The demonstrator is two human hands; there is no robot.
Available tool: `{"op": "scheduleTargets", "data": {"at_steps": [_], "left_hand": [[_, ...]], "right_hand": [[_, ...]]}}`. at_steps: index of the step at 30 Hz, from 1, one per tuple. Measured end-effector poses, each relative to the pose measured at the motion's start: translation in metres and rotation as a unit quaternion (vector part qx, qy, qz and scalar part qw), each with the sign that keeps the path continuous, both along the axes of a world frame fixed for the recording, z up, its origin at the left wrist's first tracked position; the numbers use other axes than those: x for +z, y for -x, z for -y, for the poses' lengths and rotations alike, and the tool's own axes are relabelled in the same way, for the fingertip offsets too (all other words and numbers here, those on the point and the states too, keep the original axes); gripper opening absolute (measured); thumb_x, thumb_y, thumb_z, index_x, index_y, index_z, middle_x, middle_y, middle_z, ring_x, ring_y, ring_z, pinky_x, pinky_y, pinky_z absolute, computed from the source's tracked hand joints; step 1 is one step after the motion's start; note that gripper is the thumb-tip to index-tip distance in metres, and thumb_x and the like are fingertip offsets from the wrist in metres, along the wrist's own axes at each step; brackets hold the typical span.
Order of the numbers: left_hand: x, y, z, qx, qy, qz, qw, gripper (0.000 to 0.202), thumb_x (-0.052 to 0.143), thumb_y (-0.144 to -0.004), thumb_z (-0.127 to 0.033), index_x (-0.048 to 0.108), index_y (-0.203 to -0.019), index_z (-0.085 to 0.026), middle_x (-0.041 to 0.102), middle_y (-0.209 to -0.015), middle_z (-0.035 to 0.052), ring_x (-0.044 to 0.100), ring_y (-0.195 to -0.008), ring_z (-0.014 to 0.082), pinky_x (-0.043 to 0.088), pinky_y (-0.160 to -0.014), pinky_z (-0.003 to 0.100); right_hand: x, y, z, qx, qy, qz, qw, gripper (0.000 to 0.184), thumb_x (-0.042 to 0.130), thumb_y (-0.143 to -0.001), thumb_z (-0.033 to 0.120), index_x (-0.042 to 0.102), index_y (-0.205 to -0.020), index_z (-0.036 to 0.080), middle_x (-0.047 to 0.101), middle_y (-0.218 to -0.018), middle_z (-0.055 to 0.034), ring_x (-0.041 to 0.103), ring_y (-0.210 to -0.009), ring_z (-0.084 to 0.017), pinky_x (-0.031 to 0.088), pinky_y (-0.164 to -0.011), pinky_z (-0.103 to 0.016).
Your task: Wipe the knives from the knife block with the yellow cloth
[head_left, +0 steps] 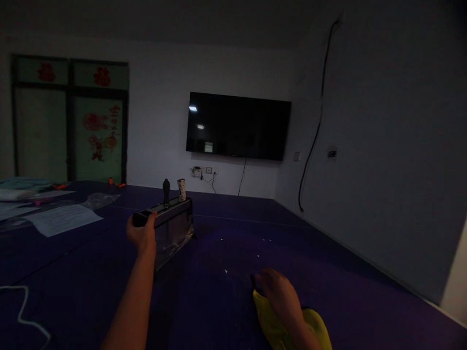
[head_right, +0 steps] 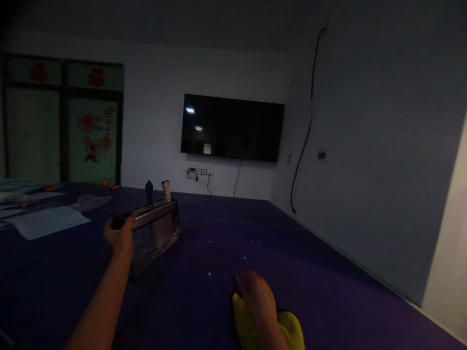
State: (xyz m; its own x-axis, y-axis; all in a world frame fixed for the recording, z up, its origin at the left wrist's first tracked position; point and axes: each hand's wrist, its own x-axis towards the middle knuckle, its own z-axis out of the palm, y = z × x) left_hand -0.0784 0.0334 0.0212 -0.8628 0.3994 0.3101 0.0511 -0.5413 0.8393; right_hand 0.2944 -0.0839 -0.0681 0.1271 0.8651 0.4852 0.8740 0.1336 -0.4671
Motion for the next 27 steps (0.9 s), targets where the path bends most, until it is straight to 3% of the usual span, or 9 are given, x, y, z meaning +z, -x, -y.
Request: {"op": "scheduleTargets", "data": {"at_steps": [3, 8, 15, 19, 23, 27], "left_hand": [[0.021, 0.000, 0.012, -0.028, -0.045, 0.089, 0.995, 0.064, 0.074, -0.046, -0.034, 0.054, -0.102, -0.012, 0.057, -0.091, 0.0036, 0.057, -0.088, 0.0212, 0.047, -0.081, 0.037], [0.047, -0.002, 0.033, -0.079, -0.080, 0.067, 0.991, 0.057, 0.071, -0.049, -0.033, 0.058, -0.102, -0.015, 0.060, -0.092, 0.0019, 0.057, -0.090, 0.0212, 0.047, -0.082, 0.037], [0.065, -0.025, 0.058, -0.249, -0.090, 0.018, 0.964, 0.060, 0.070, -0.050, -0.038, 0.060, -0.103, -0.013, 0.063, -0.083, 0.0025, 0.060, -0.078, 0.0216, 0.049, -0.074, 0.037], [0.073, -0.048, 0.072, -0.350, -0.105, 0.036, 0.930, 0.060, 0.074, -0.044, -0.035, 0.062, -0.098, -0.013, 0.064, -0.076, 0.0008, 0.062, -0.074, 0.0207, 0.048, -0.071, 0.033], [0.073, -0.072, 0.078, -0.434, -0.102, 0.053, 0.893, 0.063, 0.076, -0.042, -0.034, 0.062, -0.100, -0.013, 0.066, -0.078, 0.0018, 0.062, -0.074, 0.0209, 0.047, -0.071, 0.033], [0.066, -0.094, 0.075, -0.461, -0.117, 0.046, 0.878, 0.066, 0.078, -0.044, -0.037, 0.060, -0.102, -0.013, 0.066, -0.093, 0.0063, 0.061, -0.090, 0.0245, 0.045, -0.081, 0.035]], "right_hand": [[0.000, 0.003, -0.001, 0.016, -0.075, -0.040, 0.996, 0.033, 0.044, -0.081, 0.042, 0.063, -0.098, 0.021, 0.067, -0.096, -0.0080, 0.063, -0.084, -0.022, 0.047, -0.074, -0.032], [0.016, 0.025, -0.005, 0.094, -0.157, -0.131, 0.974, 0.045, 0.044, -0.083, 0.043, 0.052, -0.119, 0.018, 0.058, -0.116, -0.0126, 0.060, -0.097, -0.024, 0.049, -0.081, -0.039], [0.089, 0.071, -0.033, 0.221, -0.187, -0.222, 0.931, 0.062, 0.052, -0.080, 0.047, 0.033, -0.135, 0.026, 0.036, -0.140, -0.0086, 0.034, -0.127, -0.024, 0.030, -0.101, -0.048], [0.120, 0.077, -0.050, 0.305, -0.178, -0.313, 0.882, 0.081, 0.058, -0.073, 0.055, 0.022, -0.139, 0.026, 0.032, -0.142, -0.0089, 0.029, -0.129, -0.025, 0.028, -0.103, -0.047], [0.126, 0.070, -0.051, 0.378, -0.159, -0.357, 0.839, 0.093, 0.065, -0.062, 0.060, 0.024, -0.138, 0.026, 0.047, -0.132, -0.0080, 0.044, -0.119, -0.027, 0.037, -0.097, -0.044], [0.117, 0.057, -0.048, 0.338, -0.217, -0.403, 0.823, 0.087, 0.063, -0.065, 0.059, 0.030, -0.136, 0.022, 0.051, -0.128, -0.0082, 0.044, -0.120, -0.027, 0.037, -0.098, -0.041]]}}
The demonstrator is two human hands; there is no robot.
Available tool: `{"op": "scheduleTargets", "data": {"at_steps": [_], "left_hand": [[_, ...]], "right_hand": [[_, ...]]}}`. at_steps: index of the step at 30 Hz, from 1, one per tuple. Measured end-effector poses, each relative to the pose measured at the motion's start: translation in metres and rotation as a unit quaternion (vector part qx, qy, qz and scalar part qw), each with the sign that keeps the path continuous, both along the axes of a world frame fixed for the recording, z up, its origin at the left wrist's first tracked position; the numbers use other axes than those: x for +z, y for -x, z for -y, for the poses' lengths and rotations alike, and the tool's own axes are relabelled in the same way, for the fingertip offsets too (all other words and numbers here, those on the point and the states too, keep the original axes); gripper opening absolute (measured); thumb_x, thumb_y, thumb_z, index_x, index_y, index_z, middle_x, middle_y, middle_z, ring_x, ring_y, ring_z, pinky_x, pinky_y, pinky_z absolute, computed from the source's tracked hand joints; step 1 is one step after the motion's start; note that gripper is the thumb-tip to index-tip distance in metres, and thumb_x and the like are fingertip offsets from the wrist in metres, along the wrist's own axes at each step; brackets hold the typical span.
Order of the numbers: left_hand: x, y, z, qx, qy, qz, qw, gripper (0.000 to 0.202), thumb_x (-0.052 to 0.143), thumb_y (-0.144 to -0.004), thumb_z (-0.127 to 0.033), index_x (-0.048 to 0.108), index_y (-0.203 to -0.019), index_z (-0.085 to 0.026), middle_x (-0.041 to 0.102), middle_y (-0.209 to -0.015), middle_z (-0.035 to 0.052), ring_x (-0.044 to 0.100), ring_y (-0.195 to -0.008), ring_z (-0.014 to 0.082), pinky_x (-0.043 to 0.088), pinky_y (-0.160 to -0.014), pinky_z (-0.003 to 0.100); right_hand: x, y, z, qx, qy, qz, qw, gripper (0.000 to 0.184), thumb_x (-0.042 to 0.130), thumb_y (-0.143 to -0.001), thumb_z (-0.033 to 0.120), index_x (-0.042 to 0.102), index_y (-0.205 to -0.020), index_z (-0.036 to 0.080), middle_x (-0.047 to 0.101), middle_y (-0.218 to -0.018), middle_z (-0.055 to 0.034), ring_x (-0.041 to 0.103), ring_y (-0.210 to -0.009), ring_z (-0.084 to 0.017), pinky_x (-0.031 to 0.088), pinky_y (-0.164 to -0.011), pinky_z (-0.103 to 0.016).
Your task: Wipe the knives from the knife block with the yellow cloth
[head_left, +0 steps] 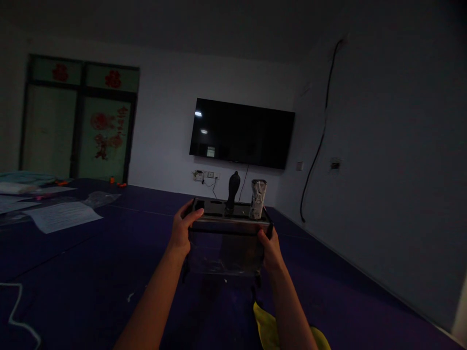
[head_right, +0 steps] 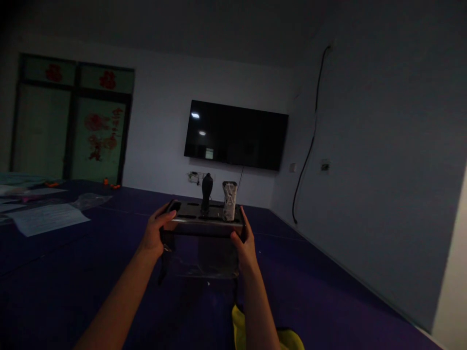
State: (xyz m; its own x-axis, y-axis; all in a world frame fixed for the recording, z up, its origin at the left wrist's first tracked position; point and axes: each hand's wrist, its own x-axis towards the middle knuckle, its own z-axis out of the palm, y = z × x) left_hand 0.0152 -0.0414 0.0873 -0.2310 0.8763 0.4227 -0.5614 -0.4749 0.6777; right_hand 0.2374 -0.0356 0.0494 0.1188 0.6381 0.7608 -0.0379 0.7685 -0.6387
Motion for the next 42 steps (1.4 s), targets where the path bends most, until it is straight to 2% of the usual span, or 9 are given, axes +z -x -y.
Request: {"op": "scheduleTargets", "data": {"at_steps": [4, 8, 12, 15, 18, 24, 31, 35, 42], "left_hand": [[-0.009, -0.016, -0.005, -0.019, -0.043, -0.052, 0.998, 0.070, 0.074, -0.052, -0.050, 0.057, -0.110, -0.016, 0.060, -0.114, 0.0098, 0.050, -0.112, 0.0269, 0.037, -0.094, 0.037], [-0.016, -0.025, -0.008, -0.025, -0.077, -0.151, 0.985, 0.078, 0.071, -0.056, -0.056, 0.051, -0.121, -0.019, 0.046, -0.131, 0.0105, 0.033, -0.127, 0.0267, 0.021, -0.106, 0.039], [-0.015, -0.024, -0.004, 0.012, -0.063, -0.179, 0.982, 0.078, 0.064, -0.063, -0.059, 0.043, -0.129, -0.023, 0.038, -0.138, 0.0093, 0.023, -0.132, 0.0259, 0.016, -0.108, 0.040], [-0.009, -0.017, -0.002, 0.001, -0.039, -0.172, 0.984, 0.071, 0.046, -0.074, -0.065, 0.041, -0.131, -0.022, 0.043, -0.134, 0.0101, 0.024, -0.132, 0.0245, 0.017, -0.107, 0.042], [-0.003, -0.007, -0.003, -0.051, -0.012, -0.150, 0.987, 0.074, 0.026, -0.079, -0.069, 0.041, -0.130, -0.019, 0.048, -0.130, 0.0123, 0.032, -0.128, 0.0245, 0.023, -0.103, 0.044], [-0.005, 0.006, -0.011, -0.128, 0.014, -0.090, 0.988, 0.082, 0.015, -0.076, -0.074, 0.046, -0.125, -0.016, 0.054, -0.123, 0.0144, 0.044, -0.120, 0.0262, 0.036, -0.094, 0.043], [-0.006, 0.012, -0.012, -0.168, 0.011, -0.072, 0.983, 0.078, 0.021, -0.074, -0.075, 0.060, -0.107, -0.016, 0.060, -0.114, 0.0140, 0.052, -0.111, 0.0293, 0.041, -0.088, 0.045], [-0.004, 0.014, -0.012, -0.188, 0.020, -0.083, 0.978, 0.076, 0.021, -0.075, -0.073, 0.060, -0.105, -0.016, 0.059, -0.115, 0.0138, 0.052, -0.110, 0.0286, 0.042, -0.088, 0.044], [0.000, 0.015, -0.007, -0.197, 0.044, -0.085, 0.976, 0.064, 0.028, -0.079, -0.064, 0.058, -0.107, -0.014, 0.060, -0.112, 0.0152, 0.055, -0.105, 0.0276, 0.043, -0.085, 0.043]], "right_hand": [[-0.007, -0.016, 0.000, -0.051, -0.016, -0.038, 0.998, 0.087, 0.063, -0.062, 0.059, 0.034, -0.134, 0.019, 0.049, -0.129, -0.0102, 0.044, -0.119, -0.029, 0.040, -0.094, -0.039], [-0.005, -0.032, 0.002, -0.078, -0.015, -0.078, 0.994, 0.083, 0.066, -0.063, 0.049, 0.034, -0.134, 0.022, 0.052, -0.125, -0.0095, 0.050, -0.112, -0.026, 0.043, -0.088, -0.036], [-0.001, -0.053, 0.007, -0.208, -0.022, -0.137, 0.968, 0.081, 0.068, -0.063, 0.042, 0.036, -0.134, 0.020, 0.058, -0.112, -0.0083, 0.056, -0.099, -0.022, 0.044, -0.084, -0.033], [-0.006, -0.078, 0.009, -0.316, -0.034, -0.160, 0.935, 0.082, 0.068, -0.062, 0.044, 0.036, -0.133, 0.019, 0.056, -0.112, -0.0080, 0.055, -0.099, -0.022, 0.043, -0.085, -0.034], [-0.017, -0.107, 0.011, -0.437, -0.022, -0.147, 0.887, 0.084, 0.068, -0.061, 0.048, 0.036, -0.133, 0.019, 0.051, -0.118, -0.0102, 0.053, -0.102, -0.025, 0.044, -0.085, -0.039], [-0.054, -0.159, 0.012, -0.654, -0.060, -0.034, 0.753, 0.088, 0.066, -0.060, 0.059, 0.042, -0.129, 0.010, 0.049, -0.122, -0.0173, 0.043, -0.115, -0.034, 0.033, -0.097, -0.050], [-0.086, -0.181, 0.004, -0.706, -0.018, -0.033, 0.707, 0.086, 0.063, -0.065, 0.056, 0.034, -0.133, 0.012, 0.045, -0.125, -0.0190, 0.042, -0.114, -0.039, 0.035, -0.094, -0.056], [-0.091, -0.182, 0.001, -0.714, -0.024, -0.024, 0.700, 0.088, 0.061, -0.067, 0.056, 0.032, -0.133, 0.006, 0.043, -0.125, -0.0231, 0.039, -0.115, -0.040, 0.032, -0.096, -0.054], [-0.089, -0.174, 0.002, -0.728, -0.021, -0.024, 0.685, 0.091, 0.062, -0.063, 0.060, 0.035, -0.131, 0.006, 0.047, -0.122, -0.0220, 0.043, -0.114, -0.037, 0.036, -0.095, -0.049]]}}
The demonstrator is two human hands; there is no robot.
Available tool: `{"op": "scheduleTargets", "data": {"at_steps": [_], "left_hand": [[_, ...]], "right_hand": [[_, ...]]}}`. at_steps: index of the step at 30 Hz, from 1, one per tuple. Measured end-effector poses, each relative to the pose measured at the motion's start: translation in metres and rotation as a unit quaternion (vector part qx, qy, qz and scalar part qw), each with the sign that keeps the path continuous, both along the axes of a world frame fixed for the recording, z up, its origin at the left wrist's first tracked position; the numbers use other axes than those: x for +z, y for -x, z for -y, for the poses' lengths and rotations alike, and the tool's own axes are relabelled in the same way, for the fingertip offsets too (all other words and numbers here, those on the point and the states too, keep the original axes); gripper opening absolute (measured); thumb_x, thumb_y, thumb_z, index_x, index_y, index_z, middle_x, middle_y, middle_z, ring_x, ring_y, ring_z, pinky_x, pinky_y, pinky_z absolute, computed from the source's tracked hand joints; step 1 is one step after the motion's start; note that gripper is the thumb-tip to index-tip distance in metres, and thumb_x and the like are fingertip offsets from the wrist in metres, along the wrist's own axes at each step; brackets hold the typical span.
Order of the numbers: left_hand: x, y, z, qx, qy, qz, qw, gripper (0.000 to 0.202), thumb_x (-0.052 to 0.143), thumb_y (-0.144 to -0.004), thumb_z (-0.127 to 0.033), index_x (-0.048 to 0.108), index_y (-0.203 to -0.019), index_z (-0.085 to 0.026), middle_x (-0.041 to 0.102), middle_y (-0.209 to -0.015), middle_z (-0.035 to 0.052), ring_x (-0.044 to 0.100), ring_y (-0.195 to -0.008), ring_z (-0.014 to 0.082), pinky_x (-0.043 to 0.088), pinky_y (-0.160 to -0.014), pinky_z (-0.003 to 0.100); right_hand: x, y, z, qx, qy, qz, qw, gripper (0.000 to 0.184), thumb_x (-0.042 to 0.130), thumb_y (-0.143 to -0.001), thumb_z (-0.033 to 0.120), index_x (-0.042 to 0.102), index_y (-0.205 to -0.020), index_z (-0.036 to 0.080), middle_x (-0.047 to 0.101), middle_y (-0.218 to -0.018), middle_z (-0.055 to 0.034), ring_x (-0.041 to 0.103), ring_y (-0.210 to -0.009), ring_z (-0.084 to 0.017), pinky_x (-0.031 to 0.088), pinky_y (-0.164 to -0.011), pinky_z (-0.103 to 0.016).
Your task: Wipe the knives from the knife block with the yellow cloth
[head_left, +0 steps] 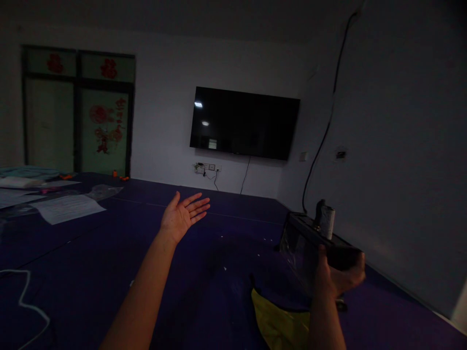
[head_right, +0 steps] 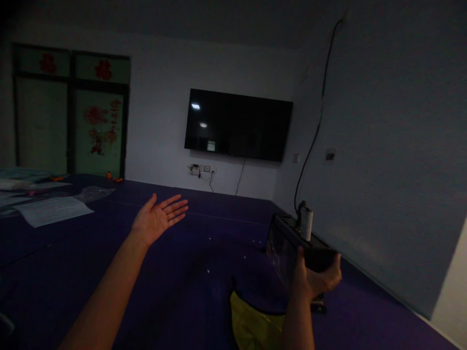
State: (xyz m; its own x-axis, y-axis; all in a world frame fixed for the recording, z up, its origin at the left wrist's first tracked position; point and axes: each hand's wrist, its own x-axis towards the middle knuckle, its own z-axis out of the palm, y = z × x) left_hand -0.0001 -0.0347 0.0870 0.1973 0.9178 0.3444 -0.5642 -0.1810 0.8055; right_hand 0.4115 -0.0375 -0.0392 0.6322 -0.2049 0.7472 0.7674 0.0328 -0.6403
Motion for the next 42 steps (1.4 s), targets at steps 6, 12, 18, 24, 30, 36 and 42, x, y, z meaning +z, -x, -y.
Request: {"op": "scheduleTargets", "data": {"at_steps": [6, 12, 18, 24, 30, 36, 42], "left_hand": [[0.002, -0.002, 0.000, 0.070, 0.051, 0.023, 0.996, 0.027, 0.057, -0.076, -0.039, 0.065, -0.083, -0.014, 0.066, -0.081, 0.0085, 0.057, -0.059, 0.0108, 0.043, -0.052, 0.022], [0.005, 0.002, 0.003, 0.072, 0.028, 0.078, 0.994, 0.036, 0.070, -0.065, -0.040, 0.050, -0.051, -0.014, 0.047, -0.045, -0.0029, 0.038, -0.036, 0.0028, 0.025, -0.035, 0.016], [0.008, 0.006, 0.008, 0.121, 0.008, 0.041, 0.992, 0.030, 0.070, -0.064, -0.038, 0.057, -0.057, -0.012, 0.055, -0.051, -0.0004, 0.041, -0.037, 0.0032, 0.026, -0.035, 0.016], [0.010, 0.006, 0.015, 0.187, -0.011, -0.066, 0.980, 0.026, 0.072, -0.058, -0.033, 0.066, -0.074, -0.013, 0.066, -0.072, 0.0045, 0.047, -0.044, 0.0044, 0.031, -0.039, 0.017], [0.014, 0.002, 0.022, 0.211, -0.039, -0.141, 0.967, 0.029, 0.065, -0.065, -0.042, 0.065, -0.067, -0.014, 0.066, -0.069, 0.0055, 0.048, -0.044, 0.0063, 0.033, -0.041, 0.019], [0.018, -0.012, 0.037, 0.113, -0.102, -0.218, 0.964, 0.045, 0.050, -0.075, -0.055, 0.060, -0.057, -0.015, 0.062, -0.058, 0.0041, 0.049, -0.043, 0.0074, 0.035, -0.043, 0.020], [0.003, -0.052, 0.055, -0.130, -0.212, -0.336, 0.908, 0.055, 0.048, -0.072, -0.065, 0.063, -0.062, -0.013, 0.061, -0.055, 0.0039, 0.053, -0.048, 0.0092, 0.038, -0.048, 0.020]], "right_hand": [[0.006, 0.008, 0.001, -0.007, 0.027, -0.025, 0.999, 0.096, 0.062, -0.062, 0.062, 0.033, -0.133, 0.005, 0.046, -0.126, -0.0232, 0.043, -0.116, -0.037, 0.034, -0.097, -0.047], [0.010, 0.014, 0.003, 0.016, 0.014, -0.070, 0.997, 0.107, 0.067, -0.053, 0.064, 0.027, -0.137, 0.012, 0.041, -0.132, -0.0223, 0.037, -0.121, -0.038, 0.028, -0.097, -0.056], [0.013, 0.021, 0.002, 0.019, -0.011, -0.098, 0.995, 0.105, 0.070, -0.048, 0.063, 0.032, -0.135, 0.017, 0.042, -0.132, -0.0221, 0.035, -0.121, -0.043, 0.012, -0.093, -0.071], [0.042, 0.041, 0.014, -0.010, -0.043, -0.002, 0.999, 0.097, 0.068, -0.055, 0.062, 0.035, -0.133, 0.015, 0.040, -0.134, -0.0218, 0.033, -0.123, -0.040, 0.014, -0.097, -0.067], [0.096, 0.083, 0.037, 0.039, -0.132, 0.084, 0.987, 0.057, 0.044, -0.084, 0.047, 0.043, -0.127, 0.009, 0.047, -0.129, -0.0181, 0.038, -0.122, -0.026, 0.028, -0.100, -0.047], [0.128, 0.137, 0.043, 0.365, -0.120, 0.015, 0.923, 0.047, 0.038, -0.086, 0.047, 0.063, -0.099, 0.010, 0.067, -0.091, -0.0130, 0.062, -0.083, -0.023, 0.044, -0.080, -0.041], [0.130, 0.207, 0.051, 0.797, 0.046, -0.060, 0.599, 0.062, 0.028, -0.082, 0.064, 0.065, -0.098, 0.017, 0.069, -0.091, -0.0104, 0.063, -0.085, -0.022, 0.043, -0.082, -0.039]]}}
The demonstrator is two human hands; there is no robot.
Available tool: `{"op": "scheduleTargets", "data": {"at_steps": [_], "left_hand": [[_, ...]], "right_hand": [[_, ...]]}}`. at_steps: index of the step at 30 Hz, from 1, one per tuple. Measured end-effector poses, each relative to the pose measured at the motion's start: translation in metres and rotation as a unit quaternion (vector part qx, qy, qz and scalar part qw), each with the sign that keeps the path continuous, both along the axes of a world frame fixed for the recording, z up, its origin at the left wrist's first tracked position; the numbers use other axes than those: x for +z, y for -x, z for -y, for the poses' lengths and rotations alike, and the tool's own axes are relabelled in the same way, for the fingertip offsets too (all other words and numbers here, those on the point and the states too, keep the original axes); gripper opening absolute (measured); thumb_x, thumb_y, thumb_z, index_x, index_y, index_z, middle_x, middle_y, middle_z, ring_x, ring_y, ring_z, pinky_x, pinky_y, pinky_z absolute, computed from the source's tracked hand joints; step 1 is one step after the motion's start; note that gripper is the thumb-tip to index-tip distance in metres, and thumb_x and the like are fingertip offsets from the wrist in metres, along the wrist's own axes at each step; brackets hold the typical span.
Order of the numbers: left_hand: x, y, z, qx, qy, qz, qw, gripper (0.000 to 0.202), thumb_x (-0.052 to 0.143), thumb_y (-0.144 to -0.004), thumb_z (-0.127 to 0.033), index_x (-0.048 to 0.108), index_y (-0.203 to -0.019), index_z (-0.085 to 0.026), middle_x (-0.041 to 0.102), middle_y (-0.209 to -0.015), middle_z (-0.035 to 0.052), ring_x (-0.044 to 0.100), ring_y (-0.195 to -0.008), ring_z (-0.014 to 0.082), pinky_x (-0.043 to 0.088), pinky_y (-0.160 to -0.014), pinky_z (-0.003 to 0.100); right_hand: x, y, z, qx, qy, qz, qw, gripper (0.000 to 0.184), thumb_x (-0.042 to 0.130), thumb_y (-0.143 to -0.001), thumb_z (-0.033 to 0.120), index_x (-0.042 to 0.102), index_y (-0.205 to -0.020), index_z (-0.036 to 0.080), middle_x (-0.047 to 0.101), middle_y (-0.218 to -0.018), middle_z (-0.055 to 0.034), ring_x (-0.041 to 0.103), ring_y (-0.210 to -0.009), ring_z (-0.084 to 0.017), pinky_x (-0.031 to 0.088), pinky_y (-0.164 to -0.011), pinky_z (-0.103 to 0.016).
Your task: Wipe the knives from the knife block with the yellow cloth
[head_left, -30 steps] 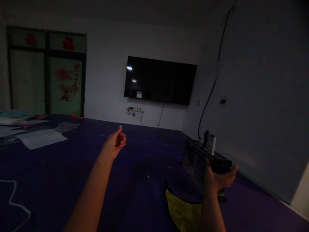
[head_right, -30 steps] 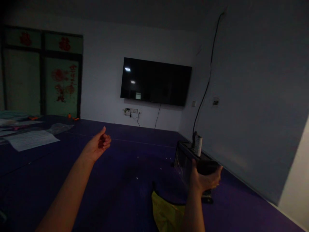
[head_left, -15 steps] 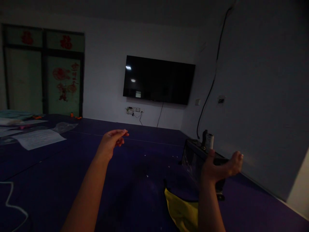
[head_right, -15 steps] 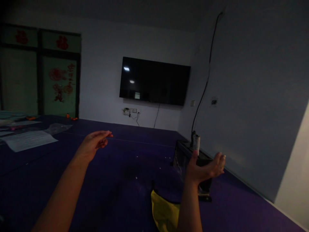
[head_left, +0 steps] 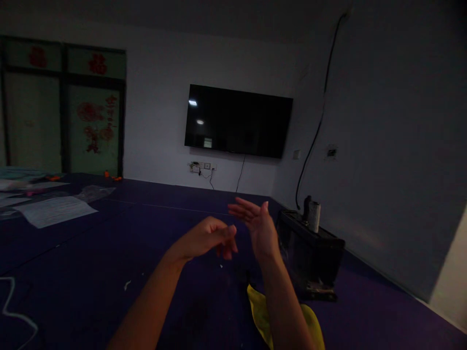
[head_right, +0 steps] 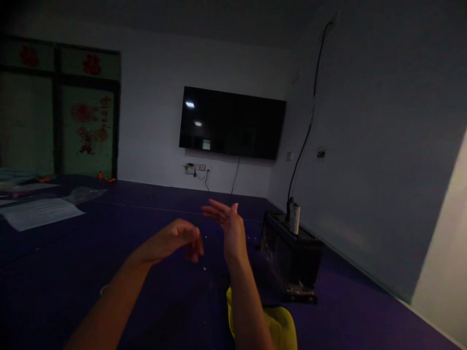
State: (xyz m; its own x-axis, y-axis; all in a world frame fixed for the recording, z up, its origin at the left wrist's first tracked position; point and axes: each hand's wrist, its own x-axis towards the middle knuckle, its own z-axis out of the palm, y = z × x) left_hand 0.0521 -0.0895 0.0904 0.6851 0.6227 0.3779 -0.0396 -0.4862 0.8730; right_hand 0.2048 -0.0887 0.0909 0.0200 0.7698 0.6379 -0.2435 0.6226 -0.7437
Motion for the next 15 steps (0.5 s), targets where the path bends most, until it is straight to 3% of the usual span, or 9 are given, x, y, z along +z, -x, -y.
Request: {"op": "scheduleTargets", "data": {"at_steps": [2, 3, 9, 15], "left_hand": [[-0.008, -0.013, 0.001, -0.033, -0.018, -0.034, 0.999, 0.053, 0.054, -0.067, -0.065, 0.062, -0.058, -0.013, 0.060, -0.053, 0.0031, 0.053, -0.049, 0.0090, 0.039, -0.050, 0.020], [-0.011, -0.018, 0.001, -0.034, -0.022, -0.045, 0.998, 0.053, 0.057, -0.064, -0.065, 0.061, -0.055, -0.013, 0.059, -0.051, 0.0026, 0.052, -0.049, 0.0089, 0.038, -0.050, 0.020], [-0.017, -0.023, -0.003, -0.041, -0.017, -0.053, 0.998, 0.052, 0.059, -0.062, -0.065, 0.061, -0.055, -0.013, 0.060, -0.051, 0.0031, 0.053, -0.049, 0.0096, 0.040, -0.050, 0.021], [-0.010, -0.017, -0.001, -0.053, 0.014, -0.031, 0.998, 0.049, 0.055, -0.069, -0.061, 0.062, -0.068, -0.012, 0.064, -0.062, 0.0052, 0.057, -0.055, 0.0105, 0.041, -0.050, 0.020]], "right_hand": [[-0.003, 0.017, 0.004, 0.152, 0.045, 0.051, 0.986, 0.068, 0.027, -0.079, 0.070, 0.066, -0.097, 0.018, 0.069, -0.092, -0.0101, 0.063, -0.087, -0.022, 0.044, -0.082, -0.039], [-0.005, 0.023, 0.006, 0.189, 0.058, 0.079, 0.977, 0.064, 0.030, -0.079, 0.068, 0.067, -0.095, 0.018, 0.069, -0.091, -0.0099, 0.063, -0.087, -0.022, 0.044, -0.081, -0.039], [-0.009, 0.028, 0.013, 0.197, 0.073, 0.068, 0.975, 0.057, 0.035, -0.080, 0.065, 0.066, -0.097, 0.019, 0.068, -0.091, -0.0081, 0.060, -0.091, -0.020, 0.042, -0.085, -0.037], [-0.001, 0.024, 0.014, 0.264, 0.130, -0.004, 0.956, 0.062, 0.029, -0.082, 0.066, 0.065, -0.096, 0.017, 0.068, -0.091, -0.0089, 0.060, -0.092, -0.020, 0.042, -0.085, -0.036]]}}
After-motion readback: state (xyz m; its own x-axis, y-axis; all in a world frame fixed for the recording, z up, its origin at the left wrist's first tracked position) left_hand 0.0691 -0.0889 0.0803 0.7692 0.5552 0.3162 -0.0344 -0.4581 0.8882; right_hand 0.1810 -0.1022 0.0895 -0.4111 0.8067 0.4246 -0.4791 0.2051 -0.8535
